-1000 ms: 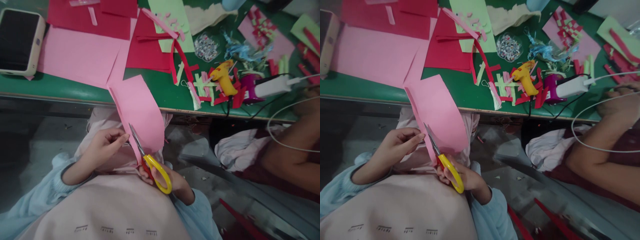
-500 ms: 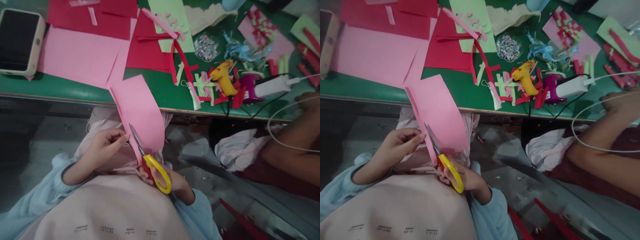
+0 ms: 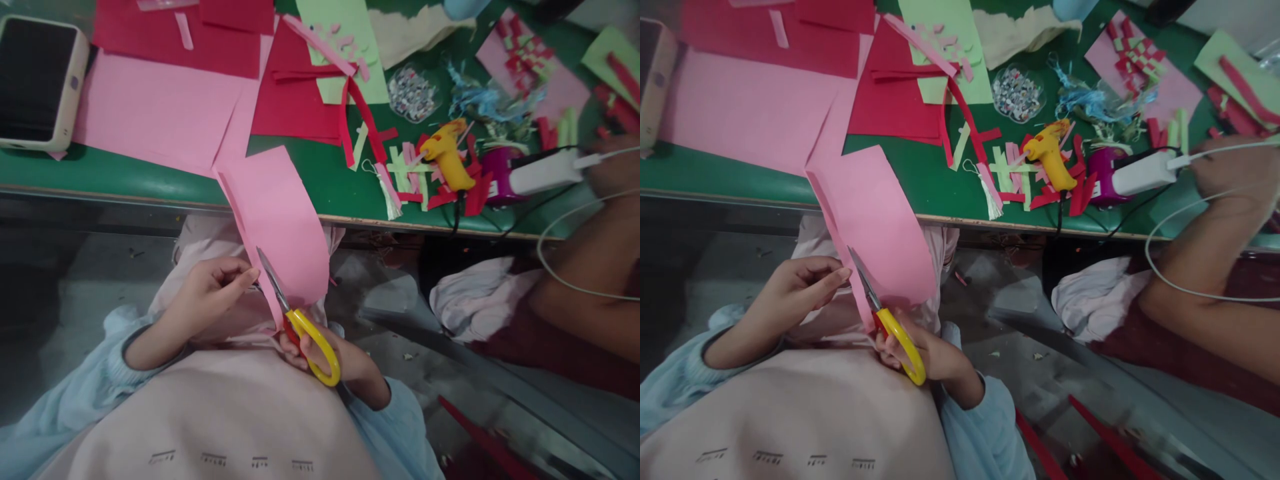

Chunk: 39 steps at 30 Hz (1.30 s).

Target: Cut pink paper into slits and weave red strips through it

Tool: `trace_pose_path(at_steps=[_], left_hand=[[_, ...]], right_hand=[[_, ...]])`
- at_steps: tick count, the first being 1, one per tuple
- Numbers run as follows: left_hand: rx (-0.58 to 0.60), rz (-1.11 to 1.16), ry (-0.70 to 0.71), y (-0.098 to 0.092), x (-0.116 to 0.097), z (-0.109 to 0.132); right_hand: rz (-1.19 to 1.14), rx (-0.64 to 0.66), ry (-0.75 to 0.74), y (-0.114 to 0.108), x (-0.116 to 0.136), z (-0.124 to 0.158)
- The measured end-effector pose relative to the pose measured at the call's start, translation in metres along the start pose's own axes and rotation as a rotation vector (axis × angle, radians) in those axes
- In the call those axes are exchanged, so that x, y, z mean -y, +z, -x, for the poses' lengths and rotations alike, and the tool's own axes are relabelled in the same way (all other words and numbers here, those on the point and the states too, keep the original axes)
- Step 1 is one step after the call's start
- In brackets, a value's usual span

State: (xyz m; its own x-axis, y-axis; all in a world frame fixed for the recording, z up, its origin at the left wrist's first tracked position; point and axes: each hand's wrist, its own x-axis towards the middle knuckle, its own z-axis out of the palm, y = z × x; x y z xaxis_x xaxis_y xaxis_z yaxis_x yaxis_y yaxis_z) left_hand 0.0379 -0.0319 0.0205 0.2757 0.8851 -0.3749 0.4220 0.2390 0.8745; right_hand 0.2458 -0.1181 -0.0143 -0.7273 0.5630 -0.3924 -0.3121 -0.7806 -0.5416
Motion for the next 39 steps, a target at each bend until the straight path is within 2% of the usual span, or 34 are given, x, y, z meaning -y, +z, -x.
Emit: trace_pose_path(at_steps=[5, 8, 11, 16, 21, 27, 35, 39], left_hand=[[0.003, 0.001, -0.012, 0.000, 0.001, 0.000], [0.010, 0.007, -0.028, 0.000, 0.000, -0.001], [0.021, -0.005, -0.052, -0.001, 0.000, -0.002], [-0.050, -0.032, -0.055, -0.007, 0.001, -0.006], [-0.058, -0.040, 0.019, -0.010, 0.002, -0.005], [-0.025, 0.039, 0.078, -0.006, 0.004, -0.002], [-0.004, 0.016, 0.000, -0.006, -0.004, 0.002], [-0.010, -0.013, 0.013, -0.006, -0.007, 0.002]], right_hand=[[-0.019, 0.027, -0.041, -0.002, -0.003, 0.000], [0.058, 0.018, -0.060, -0.003, -0.003, 0.002], [0.122, 0.003, -0.025, -0.006, -0.004, 0.005], [0.188, -0.013, 0.065, -0.012, -0.008, 0.005], [0.147, -0.017, -0.012, -0.005, -0.004, 0.006], [0.068, 0.063, -0.040, -0.005, -0.007, 0.004], [0.145, 0.016, -0.008, 0.000, 0.000, 0.005], [0.165, -0.013, -0.010, 0.001, 0.001, 0.005]])
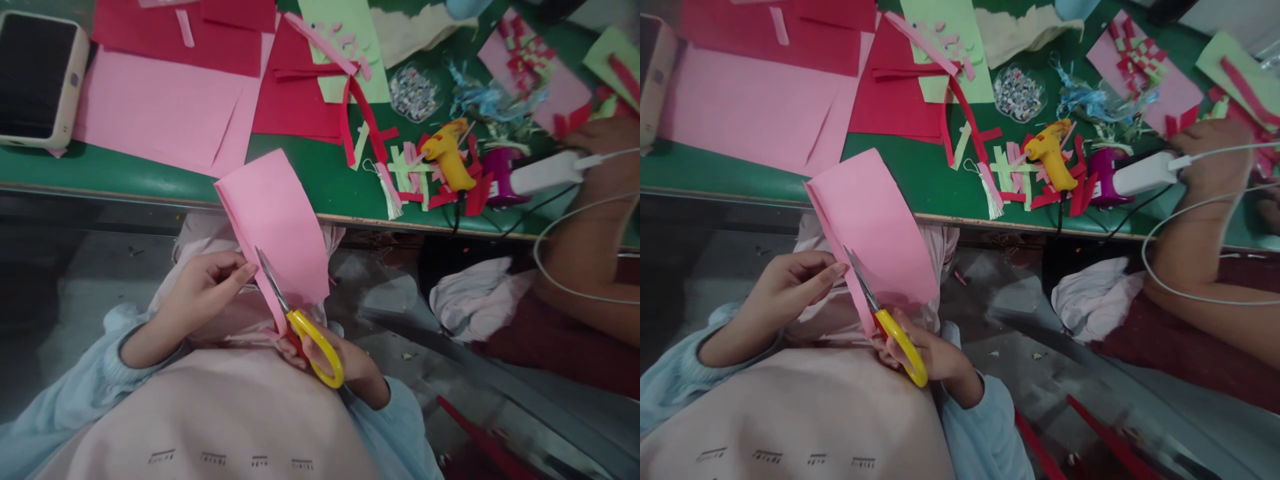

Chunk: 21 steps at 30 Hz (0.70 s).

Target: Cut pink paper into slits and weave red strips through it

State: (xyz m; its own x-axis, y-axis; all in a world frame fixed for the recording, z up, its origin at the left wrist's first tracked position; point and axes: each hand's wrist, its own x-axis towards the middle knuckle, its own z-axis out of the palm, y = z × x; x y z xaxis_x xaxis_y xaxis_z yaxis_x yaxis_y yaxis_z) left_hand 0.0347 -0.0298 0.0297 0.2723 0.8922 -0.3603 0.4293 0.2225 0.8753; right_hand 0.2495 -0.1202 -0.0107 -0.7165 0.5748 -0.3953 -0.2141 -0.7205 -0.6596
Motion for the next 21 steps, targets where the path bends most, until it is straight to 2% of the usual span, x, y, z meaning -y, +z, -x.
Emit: trace_pose_path(at_steps=[8, 18, 21], left_hand=[[0.006, -0.028, 0.009, -0.0003, -0.0012, -0.0007], [0.002, -0.040, 0.019, -0.0005, -0.0009, -0.0015], [-0.007, -0.054, 0.047, 0.0000, -0.0017, -0.0025]], right_hand=[[-0.032, 0.017, -0.026, -0.0005, 0.0003, 0.0009], [0.035, -0.005, 0.040, -0.0008, 0.0031, 0.0044], [0.022, 0.001, 0.016, -0.0009, 0.0026, 0.0037]])
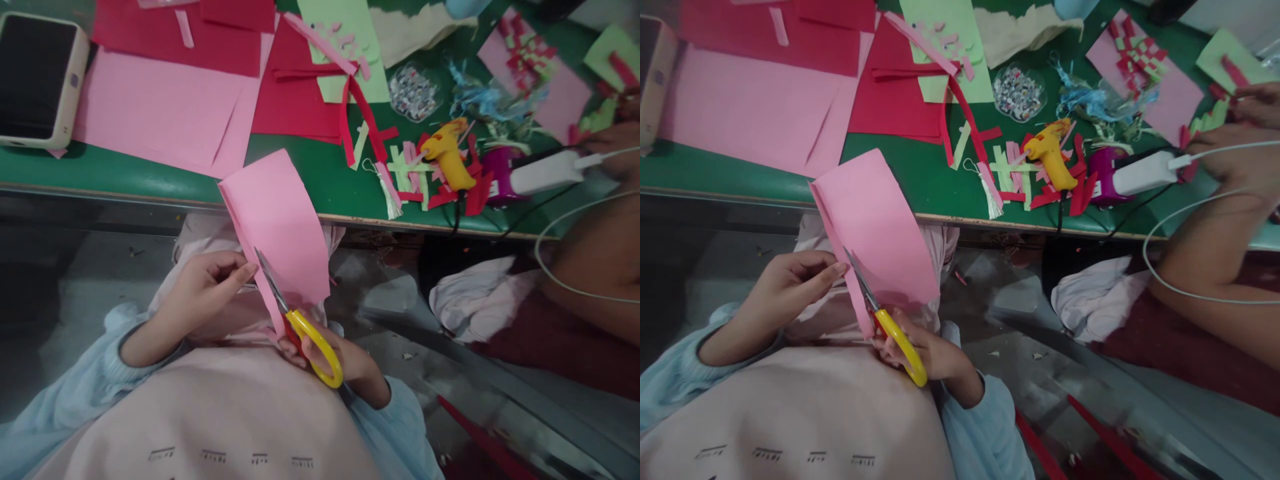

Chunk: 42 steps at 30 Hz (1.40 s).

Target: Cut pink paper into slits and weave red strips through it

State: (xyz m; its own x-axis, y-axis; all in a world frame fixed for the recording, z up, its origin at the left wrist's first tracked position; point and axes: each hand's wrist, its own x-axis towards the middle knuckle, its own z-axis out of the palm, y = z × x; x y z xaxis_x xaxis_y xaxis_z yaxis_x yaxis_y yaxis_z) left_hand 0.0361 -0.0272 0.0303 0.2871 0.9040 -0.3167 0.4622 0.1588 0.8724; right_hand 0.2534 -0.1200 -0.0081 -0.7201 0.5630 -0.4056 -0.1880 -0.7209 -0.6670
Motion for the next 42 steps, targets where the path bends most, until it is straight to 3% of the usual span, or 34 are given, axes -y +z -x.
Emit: trace_pose_path(at_steps=[10, 42], left_hand=[[-0.027, -0.063, -0.009, 0.0010, 0.0063, -0.0004], [0.018, 0.080, -0.089, 0.0035, 0.0036, 0.0020]], right_hand=[[0.000, 0.059, -0.094, -0.0011, -0.0041, -0.0049], [-0.037, 0.017, -0.016, 0.0009, -0.0006, -0.0029]])
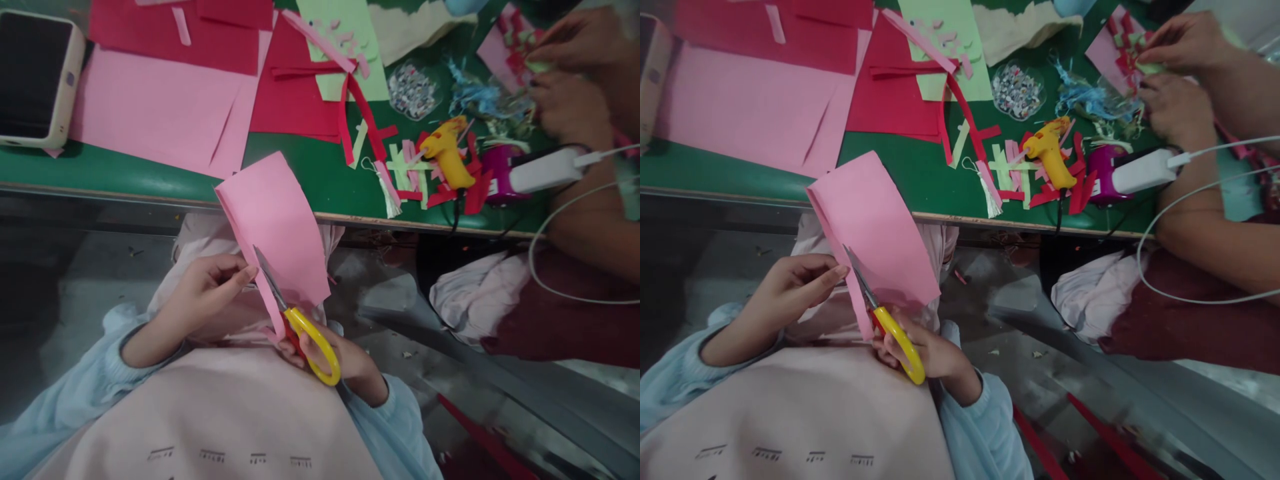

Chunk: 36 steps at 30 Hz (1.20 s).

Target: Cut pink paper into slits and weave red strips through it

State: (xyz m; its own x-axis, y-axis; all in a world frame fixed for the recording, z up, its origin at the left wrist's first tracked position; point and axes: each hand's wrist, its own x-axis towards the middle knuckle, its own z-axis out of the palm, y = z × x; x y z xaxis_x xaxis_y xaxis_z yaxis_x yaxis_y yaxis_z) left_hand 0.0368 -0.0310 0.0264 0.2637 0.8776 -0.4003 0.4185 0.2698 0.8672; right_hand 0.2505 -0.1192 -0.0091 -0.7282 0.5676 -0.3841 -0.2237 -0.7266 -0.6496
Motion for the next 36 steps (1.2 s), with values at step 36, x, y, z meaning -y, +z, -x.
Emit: trace_pose_path(at_steps=[36], left_hand=[[0.032, 0.008, 0.035, 0.0006, 0.0029, -0.0004]], right_hand=[[0.098, -0.025, -0.003, -0.0030, -0.0078, 0.0005]])
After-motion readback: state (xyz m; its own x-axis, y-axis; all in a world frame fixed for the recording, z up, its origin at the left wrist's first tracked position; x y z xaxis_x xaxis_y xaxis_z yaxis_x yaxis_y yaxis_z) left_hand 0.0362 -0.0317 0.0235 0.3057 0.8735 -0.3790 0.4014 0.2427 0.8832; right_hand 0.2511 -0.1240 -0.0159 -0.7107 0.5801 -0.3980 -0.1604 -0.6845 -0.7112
